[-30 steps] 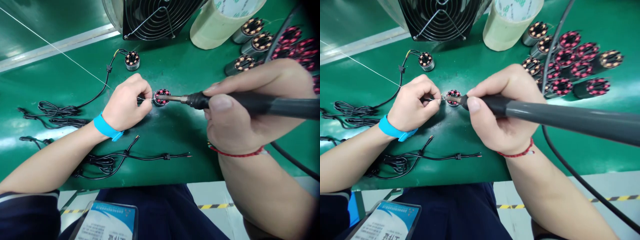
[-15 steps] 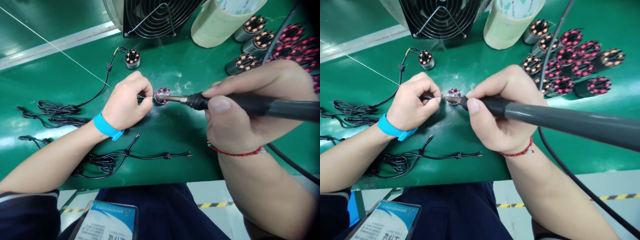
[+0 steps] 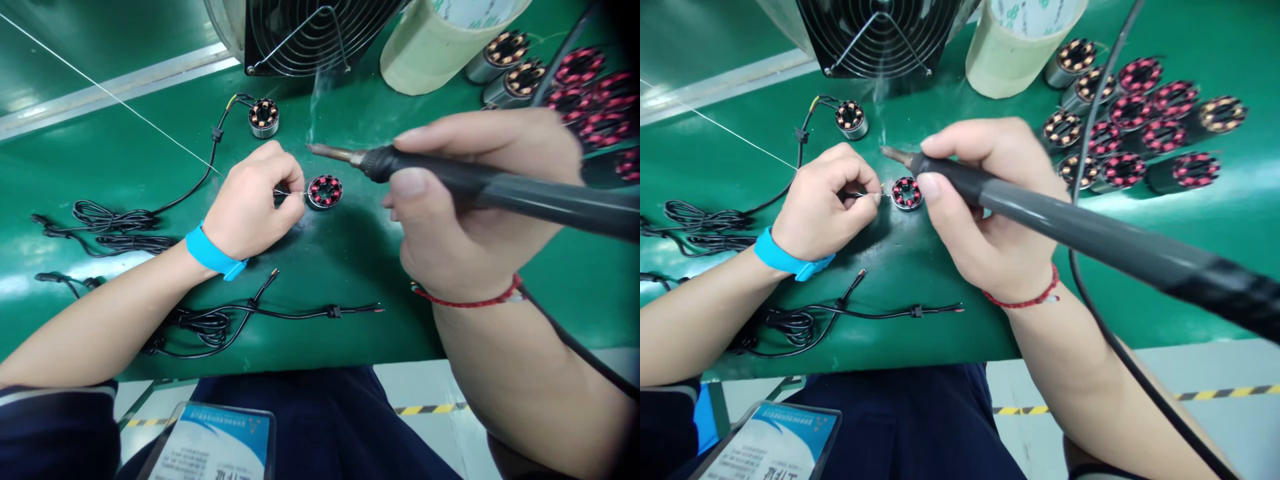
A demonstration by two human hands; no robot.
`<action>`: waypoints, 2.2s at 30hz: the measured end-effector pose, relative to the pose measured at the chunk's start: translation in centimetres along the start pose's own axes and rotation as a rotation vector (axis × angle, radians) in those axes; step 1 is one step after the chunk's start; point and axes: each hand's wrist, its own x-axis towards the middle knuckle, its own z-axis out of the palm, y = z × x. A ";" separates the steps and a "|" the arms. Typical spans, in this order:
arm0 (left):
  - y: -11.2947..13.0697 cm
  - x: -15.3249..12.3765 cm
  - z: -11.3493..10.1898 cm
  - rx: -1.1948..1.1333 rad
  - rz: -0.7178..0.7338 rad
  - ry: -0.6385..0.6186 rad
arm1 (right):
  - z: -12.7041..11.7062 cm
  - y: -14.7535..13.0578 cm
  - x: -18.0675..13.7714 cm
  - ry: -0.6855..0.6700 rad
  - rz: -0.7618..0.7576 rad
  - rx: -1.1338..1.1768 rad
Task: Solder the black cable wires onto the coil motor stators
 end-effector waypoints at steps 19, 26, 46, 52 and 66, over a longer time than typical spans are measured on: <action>0.0 0.0 0.1 0.048 -0.002 0.010 | 2.6 0.7 0.3 -0.166 -0.040 -0.119; 0.0 -0.2 -0.6 0.028 -0.046 -0.027 | 3.5 1.5 0.5 -0.213 -0.026 -0.130; -0.2 0.8 -1.6 -0.345 -0.468 -0.188 | 3.3 1.2 0.4 -0.278 -0.074 -0.173; -0.2 1.0 -1.5 -0.312 -0.483 -0.213 | 3.9 1.3 0.7 -0.259 -0.117 -0.204; -0.8 0.5 -1.8 0.007 -0.218 -0.161 | 4.6 1.0 0.8 -0.088 -0.037 -0.108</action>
